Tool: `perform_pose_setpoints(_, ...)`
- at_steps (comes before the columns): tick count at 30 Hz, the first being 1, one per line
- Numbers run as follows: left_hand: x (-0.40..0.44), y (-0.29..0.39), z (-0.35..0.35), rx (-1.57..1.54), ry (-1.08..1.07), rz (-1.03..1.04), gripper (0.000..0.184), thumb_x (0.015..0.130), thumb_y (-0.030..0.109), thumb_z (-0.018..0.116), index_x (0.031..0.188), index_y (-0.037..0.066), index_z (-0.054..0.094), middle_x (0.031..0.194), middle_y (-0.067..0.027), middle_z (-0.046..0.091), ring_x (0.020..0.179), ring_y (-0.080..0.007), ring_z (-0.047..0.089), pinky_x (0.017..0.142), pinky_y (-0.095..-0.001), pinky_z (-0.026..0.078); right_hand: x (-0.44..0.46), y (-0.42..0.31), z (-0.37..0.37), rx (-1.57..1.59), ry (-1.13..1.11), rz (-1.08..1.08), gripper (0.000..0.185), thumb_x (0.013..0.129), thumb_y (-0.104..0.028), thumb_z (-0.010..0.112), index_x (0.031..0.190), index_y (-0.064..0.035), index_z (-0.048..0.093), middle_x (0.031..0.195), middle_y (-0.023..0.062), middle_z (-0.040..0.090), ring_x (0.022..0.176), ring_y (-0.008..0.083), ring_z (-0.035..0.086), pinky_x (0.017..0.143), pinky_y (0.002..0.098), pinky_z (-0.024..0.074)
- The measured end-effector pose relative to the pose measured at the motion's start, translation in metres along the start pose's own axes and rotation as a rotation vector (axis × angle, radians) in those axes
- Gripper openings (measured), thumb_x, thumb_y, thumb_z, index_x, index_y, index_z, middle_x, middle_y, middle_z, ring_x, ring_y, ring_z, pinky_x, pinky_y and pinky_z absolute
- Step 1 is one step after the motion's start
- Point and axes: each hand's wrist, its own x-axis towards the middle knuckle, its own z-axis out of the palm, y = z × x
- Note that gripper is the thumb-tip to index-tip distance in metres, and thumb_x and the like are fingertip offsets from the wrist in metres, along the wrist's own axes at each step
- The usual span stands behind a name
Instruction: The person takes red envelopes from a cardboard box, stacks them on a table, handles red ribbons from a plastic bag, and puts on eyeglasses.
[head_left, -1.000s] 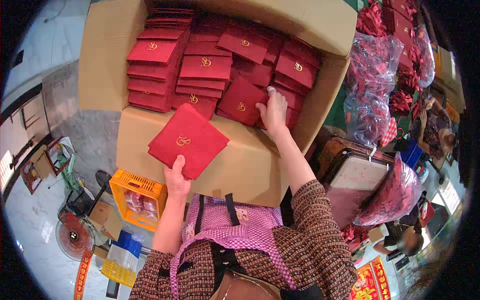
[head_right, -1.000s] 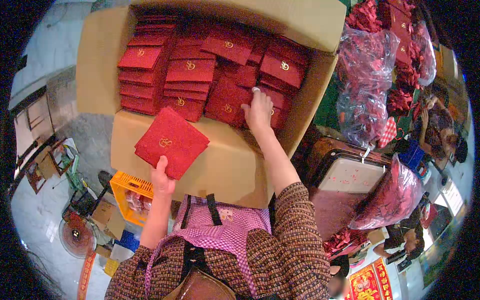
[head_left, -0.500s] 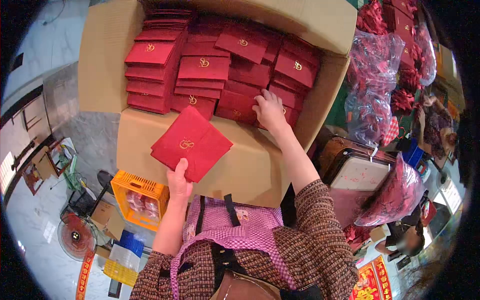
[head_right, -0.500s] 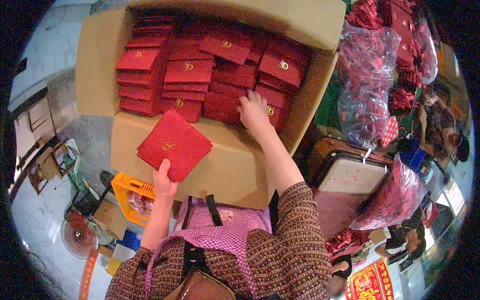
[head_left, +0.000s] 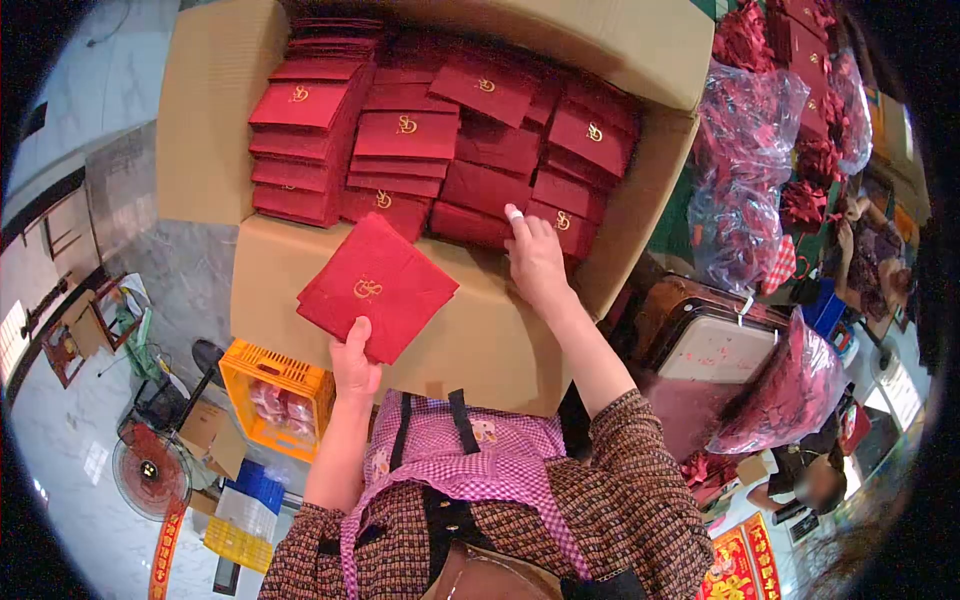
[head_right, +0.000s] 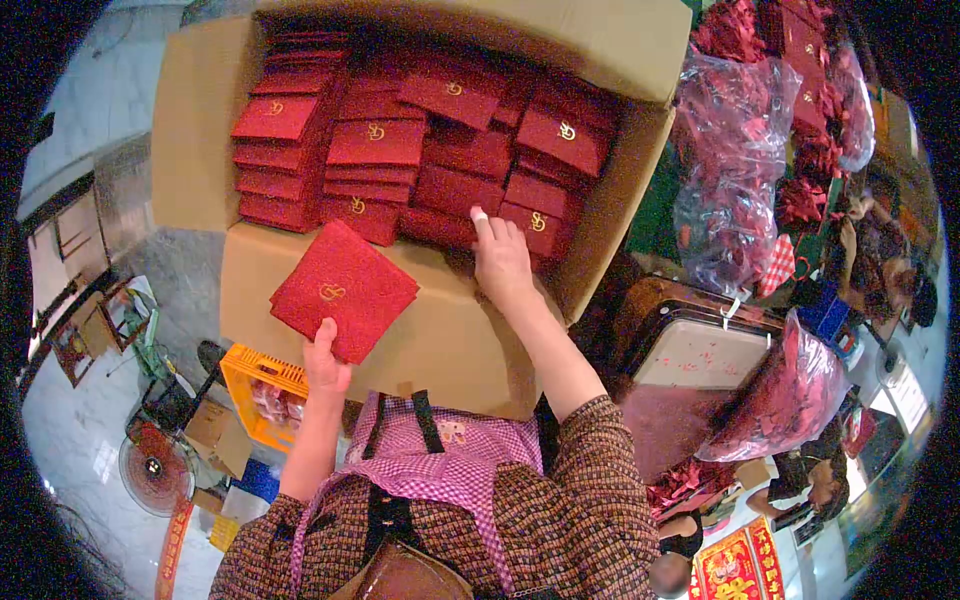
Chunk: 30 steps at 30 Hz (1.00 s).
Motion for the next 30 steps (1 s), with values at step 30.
perform_pose_setpoints(30,-0.008,0.004,0.025,-0.012,0.100,0.008,0.054,0.080,0.008,0.065,0.128,0.004,0.043,0.121,-0.0072,0.052,0.109,-0.0222,0.051,0.096,-0.0391,0.043,-0.009,-0.051,-0.044,0.749,-0.624,0.340,0.016,0.086,-0.015,0.058,0.094,-0.0015,0.060,0.083,0.0082,0.063,0.072,0.0184,0.058,0.069,0.0316,0.0479)
